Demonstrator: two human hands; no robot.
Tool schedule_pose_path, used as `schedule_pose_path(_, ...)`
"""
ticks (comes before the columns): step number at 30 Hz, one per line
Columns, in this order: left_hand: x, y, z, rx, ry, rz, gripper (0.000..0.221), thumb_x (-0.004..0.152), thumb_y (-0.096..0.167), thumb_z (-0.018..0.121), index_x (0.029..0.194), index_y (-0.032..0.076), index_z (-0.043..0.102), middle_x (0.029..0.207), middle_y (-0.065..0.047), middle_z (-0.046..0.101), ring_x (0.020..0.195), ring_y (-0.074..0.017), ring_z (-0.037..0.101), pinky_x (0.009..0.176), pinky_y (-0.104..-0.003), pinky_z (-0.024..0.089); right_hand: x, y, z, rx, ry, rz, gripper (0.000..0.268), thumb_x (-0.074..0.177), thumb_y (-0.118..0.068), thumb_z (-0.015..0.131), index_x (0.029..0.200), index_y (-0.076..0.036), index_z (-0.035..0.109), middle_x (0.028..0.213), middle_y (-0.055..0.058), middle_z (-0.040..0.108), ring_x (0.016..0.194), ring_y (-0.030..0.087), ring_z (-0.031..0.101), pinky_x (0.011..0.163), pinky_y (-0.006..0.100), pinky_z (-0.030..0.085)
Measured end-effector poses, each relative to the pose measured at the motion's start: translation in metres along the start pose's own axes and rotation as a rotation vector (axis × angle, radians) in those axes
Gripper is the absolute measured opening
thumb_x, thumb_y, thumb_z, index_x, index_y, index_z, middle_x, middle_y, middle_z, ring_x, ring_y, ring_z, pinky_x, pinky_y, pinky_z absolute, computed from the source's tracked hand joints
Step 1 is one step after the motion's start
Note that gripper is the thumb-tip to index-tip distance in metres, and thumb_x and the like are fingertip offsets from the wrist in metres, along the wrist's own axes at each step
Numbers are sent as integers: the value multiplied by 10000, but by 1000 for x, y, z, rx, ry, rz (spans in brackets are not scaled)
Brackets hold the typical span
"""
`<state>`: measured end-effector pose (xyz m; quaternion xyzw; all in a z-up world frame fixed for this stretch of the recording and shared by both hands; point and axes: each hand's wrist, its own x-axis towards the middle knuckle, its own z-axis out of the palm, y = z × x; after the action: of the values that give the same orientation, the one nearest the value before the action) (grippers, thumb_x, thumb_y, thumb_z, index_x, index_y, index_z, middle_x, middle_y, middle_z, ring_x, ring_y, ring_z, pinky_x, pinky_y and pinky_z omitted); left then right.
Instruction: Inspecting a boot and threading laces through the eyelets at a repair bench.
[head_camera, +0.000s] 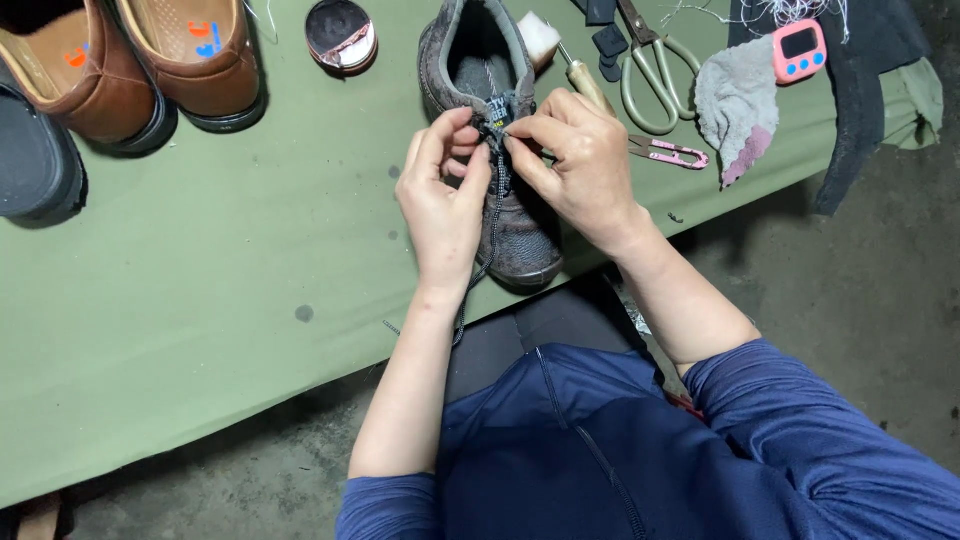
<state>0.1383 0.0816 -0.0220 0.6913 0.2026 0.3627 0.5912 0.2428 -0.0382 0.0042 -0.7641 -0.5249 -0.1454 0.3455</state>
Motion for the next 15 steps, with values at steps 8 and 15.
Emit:
schedule_pose_path(8,3,-21,1,-337,-70,-334,280,889,20,739,1160,54,682,1055,-49,698,941,-72,638,866,-179,572,-3,0,2,-15,-5,10,27,971,-28,766,962,-5,755,771,78,543,704,228,542,1173,585,399)
schedule_pose_path(15,3,-9,0,-191,-88,-200,184,910,-23,692,1061,77,723,1056,-22,654,895,-72,639,773,-173,533,-1,5,5,-45,-8,18,36,967,-66,758,946,-37,756,772,61,518,713,231,553,1144,592,414)
